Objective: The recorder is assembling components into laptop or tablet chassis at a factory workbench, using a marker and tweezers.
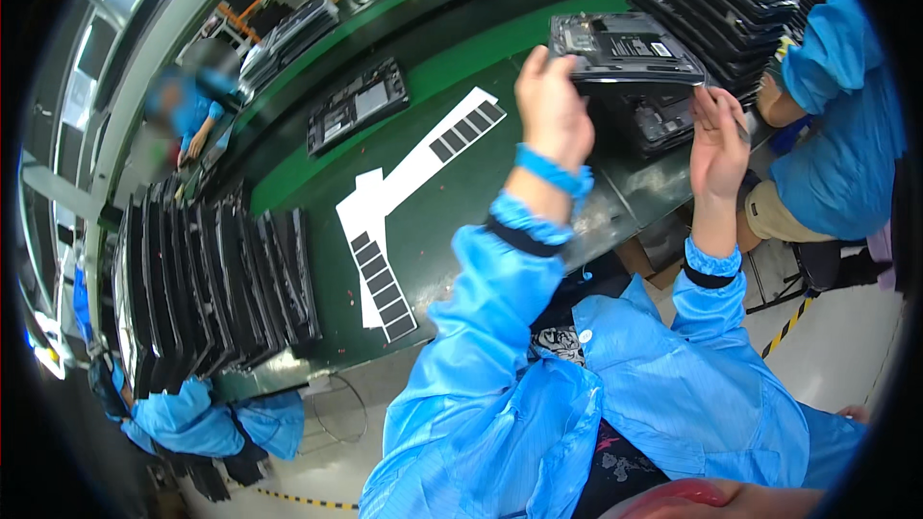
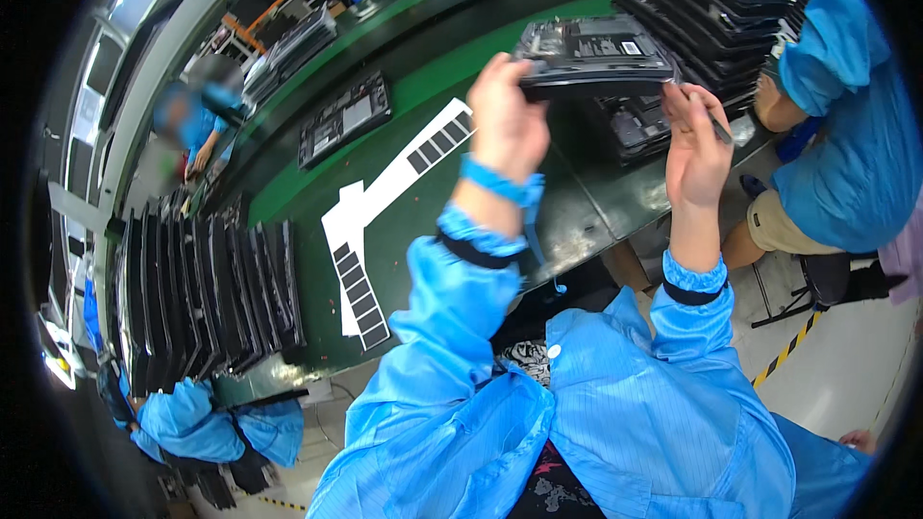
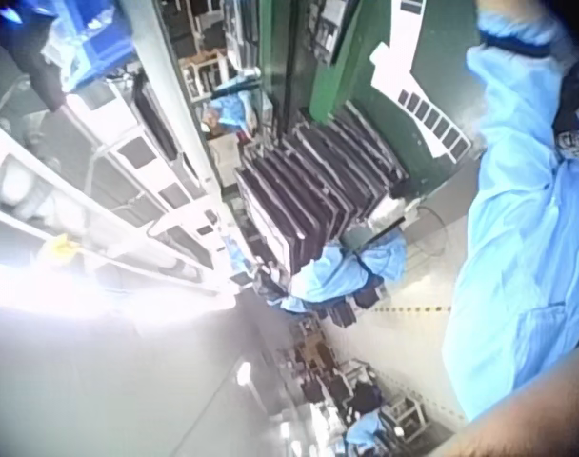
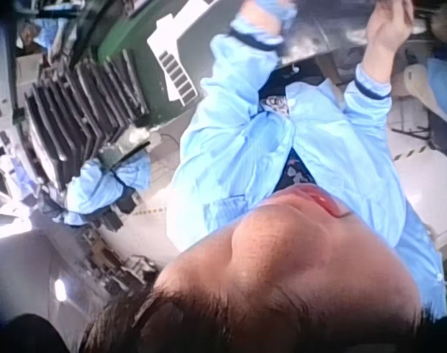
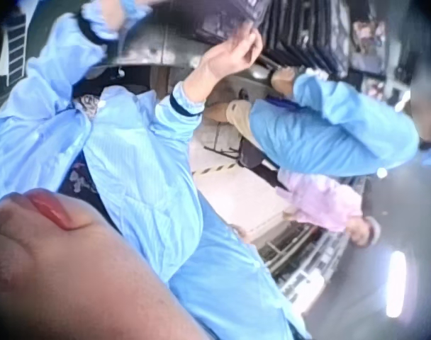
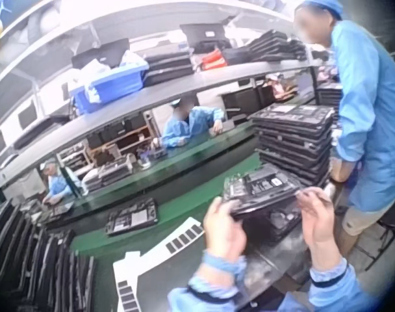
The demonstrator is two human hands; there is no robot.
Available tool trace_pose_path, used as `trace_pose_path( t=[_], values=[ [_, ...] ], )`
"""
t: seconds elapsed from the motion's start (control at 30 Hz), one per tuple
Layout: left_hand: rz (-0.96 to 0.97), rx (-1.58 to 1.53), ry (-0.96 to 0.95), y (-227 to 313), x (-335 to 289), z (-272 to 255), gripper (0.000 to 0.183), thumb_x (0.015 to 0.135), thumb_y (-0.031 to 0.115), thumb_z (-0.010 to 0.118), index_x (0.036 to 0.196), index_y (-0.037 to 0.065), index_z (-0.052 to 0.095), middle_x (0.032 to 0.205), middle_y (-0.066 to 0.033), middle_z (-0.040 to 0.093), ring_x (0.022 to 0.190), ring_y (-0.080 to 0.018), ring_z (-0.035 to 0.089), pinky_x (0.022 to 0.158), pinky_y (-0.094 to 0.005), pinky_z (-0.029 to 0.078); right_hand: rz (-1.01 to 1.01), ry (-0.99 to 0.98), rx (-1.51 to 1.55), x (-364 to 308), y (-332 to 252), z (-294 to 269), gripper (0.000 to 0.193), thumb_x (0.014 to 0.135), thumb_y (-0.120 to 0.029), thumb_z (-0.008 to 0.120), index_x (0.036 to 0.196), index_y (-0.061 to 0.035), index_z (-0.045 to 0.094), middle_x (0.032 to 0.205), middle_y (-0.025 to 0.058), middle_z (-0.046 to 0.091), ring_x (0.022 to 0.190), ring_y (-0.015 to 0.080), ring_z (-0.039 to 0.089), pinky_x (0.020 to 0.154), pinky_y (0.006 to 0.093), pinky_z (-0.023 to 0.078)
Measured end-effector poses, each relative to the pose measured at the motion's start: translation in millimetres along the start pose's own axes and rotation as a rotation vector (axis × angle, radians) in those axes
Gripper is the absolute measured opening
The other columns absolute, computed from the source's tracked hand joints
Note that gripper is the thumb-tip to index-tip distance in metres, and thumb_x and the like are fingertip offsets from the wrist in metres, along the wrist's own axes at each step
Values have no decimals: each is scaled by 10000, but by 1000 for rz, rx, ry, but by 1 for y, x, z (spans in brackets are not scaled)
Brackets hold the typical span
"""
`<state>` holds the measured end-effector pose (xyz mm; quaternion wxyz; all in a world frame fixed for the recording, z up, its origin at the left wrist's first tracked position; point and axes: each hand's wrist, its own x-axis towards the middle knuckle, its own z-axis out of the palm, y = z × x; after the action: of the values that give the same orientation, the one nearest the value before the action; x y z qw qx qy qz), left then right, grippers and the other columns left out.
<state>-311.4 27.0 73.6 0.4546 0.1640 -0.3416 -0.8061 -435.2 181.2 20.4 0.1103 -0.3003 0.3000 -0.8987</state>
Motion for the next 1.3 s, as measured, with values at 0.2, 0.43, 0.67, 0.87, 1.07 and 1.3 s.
trace_pose_path(
  t=[0.2, 0.43, 0.67, 0.87, 1.07, 1.3],
  values=[
    [48, 253, -226, 149, -91, -108, 659, 839, 41, 599, 1432, -43, 325, 1356, -253, 486, 1221, -329, 534, 1032, -426, 436, 64, -35, -380, -26, 12, 60, 229, 1007, -187, 493, 1139, -14, 564, 1160, 159, 662, 1057, 191, 617, 935, 328, 429],
    [-153, 334, 17, 173, -123, -225, 563, 860, 60, 594, 1365, -82, 389, 1419, -251, 443, 1248, -334, 513, 1064, -409, 408, 737, -365, -258, -70, 54, 80, 342, 914, -84, 602, 1237, -17, 511, 1305, 140, 539, 1156, 192, 546, 893, 300, 515],
    [233, 1616, 130, 131, -106, -239, 514, 855, 135, 669, 1319, 27, 475, 1219, -227, 584, 1131, -347, 561, 990, -414, 433, 657, -458, -910, -99, 28, 86, 259, 871, -42, 653, 1111, 34, 597, 956, 158, 702, 847, 220, 688, 774, 335, 535],
    [489, 1802, -73, 150, -83, -184, 231, 853, 167, 670, 1010, -1, 645, 1146, -190, 612, 1087, -380, 550, 949, -428, 436, 300, -703, -1009, -42, 52, 133, 286, 947, -231, 588, 1147, -31, 633, 874, 146, 707, 616, 248, 648, 599, 310, 519],
    [272, 1944, -298, 116, -10, -220, 497, 912, 390, 610, 1242, 18, 603, 1334, -302, 490, 1270, -453, 439, 1060, -458, 374, 666, -735, -670, 1, 198, 184, 507, 980, -448, 508, 1147, 15, 630, 819, 90, 675, 576, 109, 609, 516, 238, 500],
    [-13, 2062, -267, 104, -14, -187, 734, 871, 632, 528, 1368, 92, 516, 1406, -300, 405, 1321, -471, 361, 1049, -571, 352, 579, -679, -853, -6, 209, 171, 305, 893, -257, 644, 854, 44, 666, 665, 97, 673, 537, 131, 626, 509, 247, 506]
  ],
)
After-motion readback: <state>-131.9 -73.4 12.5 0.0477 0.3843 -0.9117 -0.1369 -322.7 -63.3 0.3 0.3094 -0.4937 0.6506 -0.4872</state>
